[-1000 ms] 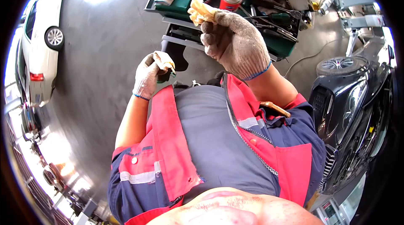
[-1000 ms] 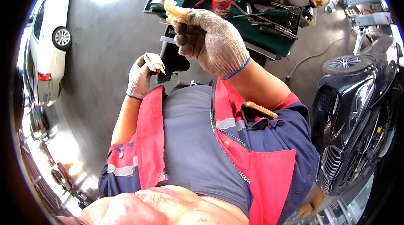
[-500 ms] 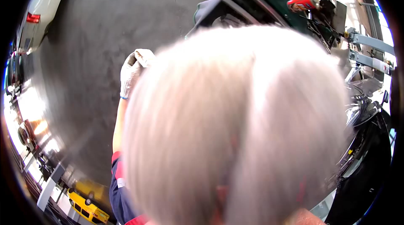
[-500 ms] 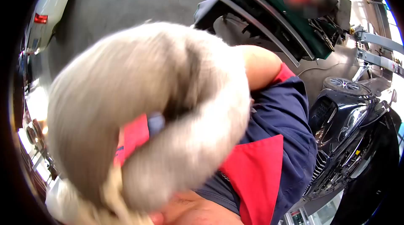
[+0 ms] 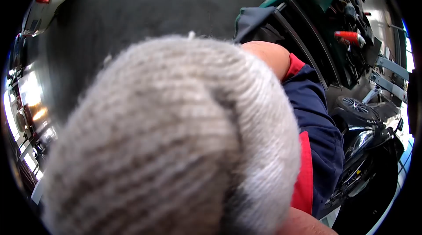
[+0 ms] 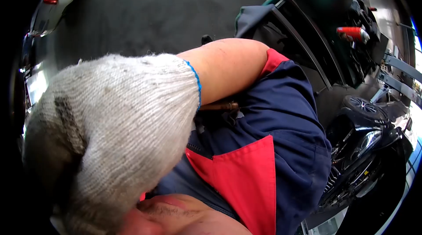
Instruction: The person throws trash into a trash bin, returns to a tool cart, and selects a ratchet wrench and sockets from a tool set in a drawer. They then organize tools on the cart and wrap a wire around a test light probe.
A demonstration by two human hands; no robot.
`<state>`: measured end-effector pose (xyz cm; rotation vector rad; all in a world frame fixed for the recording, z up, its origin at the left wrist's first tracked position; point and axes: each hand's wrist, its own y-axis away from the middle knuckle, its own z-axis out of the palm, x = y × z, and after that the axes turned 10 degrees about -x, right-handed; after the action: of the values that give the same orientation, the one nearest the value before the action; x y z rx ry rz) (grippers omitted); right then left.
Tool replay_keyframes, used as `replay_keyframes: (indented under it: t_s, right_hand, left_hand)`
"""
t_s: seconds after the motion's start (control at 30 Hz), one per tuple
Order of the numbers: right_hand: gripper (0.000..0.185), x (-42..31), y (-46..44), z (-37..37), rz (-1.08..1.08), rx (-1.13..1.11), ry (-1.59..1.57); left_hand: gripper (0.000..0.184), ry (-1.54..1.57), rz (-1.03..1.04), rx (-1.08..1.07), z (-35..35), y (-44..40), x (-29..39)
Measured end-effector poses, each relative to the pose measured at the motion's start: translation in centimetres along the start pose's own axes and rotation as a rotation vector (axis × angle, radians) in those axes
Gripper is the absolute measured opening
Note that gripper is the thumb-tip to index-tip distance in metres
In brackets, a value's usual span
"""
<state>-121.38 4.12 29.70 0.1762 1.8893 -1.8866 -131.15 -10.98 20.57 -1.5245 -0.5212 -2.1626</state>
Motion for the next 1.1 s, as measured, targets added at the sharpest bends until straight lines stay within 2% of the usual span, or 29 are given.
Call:
replay_keyframes:
  t_s: [0.17, 0.2, 0.33, 0.37, 0.47, 0.63, 0.83, 0.93, 1.03, 1.1]
  right_hand:
    - [0.027, 8.7, -2.5, -4.4, -0.120, 0.027, 0.087]
    - [0.027, 10.1, -3.2, -5.3, -0.145, 0.028, 0.113]
    - [0.027, 17.1, -7.4, -8.3, -0.230, 0.098, 0.248]
    - [0.026, 19.3, -9.5, -8.5, -0.308, 0.172, 0.304]
    - [0.029, 21.9, -13.1, -14.2, -0.348, 0.105, 0.338]
    - [0.028, 24.4, -13.9, -22.2, -0.131, 0.005, 0.250]
    - [0.027, 26.2, -14.4, -30.1, 0.062, -0.080, 0.202]
    - [0.026, 27.3, -15.6, -33.3, 0.097, -0.109, 0.183]
    - [0.025, 28.8, -17.8, -36.3, 0.136, -0.140, 0.205]
    - [0.025, 29.7, -19.5, -38.2, 0.136, -0.165, 0.230]
  left_hand:
    - [0.013, -0.014, -0.006, -0.023, -4.2, -7.3, 1.6]
    - [0.012, -0.009, -0.011, -0.028, -2.8, -10.5, 3.4]
    - [0.010, 0.019, -0.070, -0.004, -8.9, -15.8, 2.8]
    - [0.010, 0.025, -0.081, 0.004, -10.1, -17.5, 3.2]
    - [0.008, 0.035, -0.118, 0.018, -13.2, -22.2, 4.3]
    - [0.006, 0.087, -0.151, 0.054, -18.7, -30.4, 5.7]
    - [0.005, 0.123, -0.212, 0.072, -28.9, -41.5, 6.6]
    - [0.006, 0.137, -0.268, 0.118, -35.3, -47.4, 7.1]
    - [0.007, 0.137, -0.358, 0.197, -44.2, -53.6, 4.0]
    - [0.023, 0.110, -0.404, 0.243, -49.3, -59.4, 3.2]
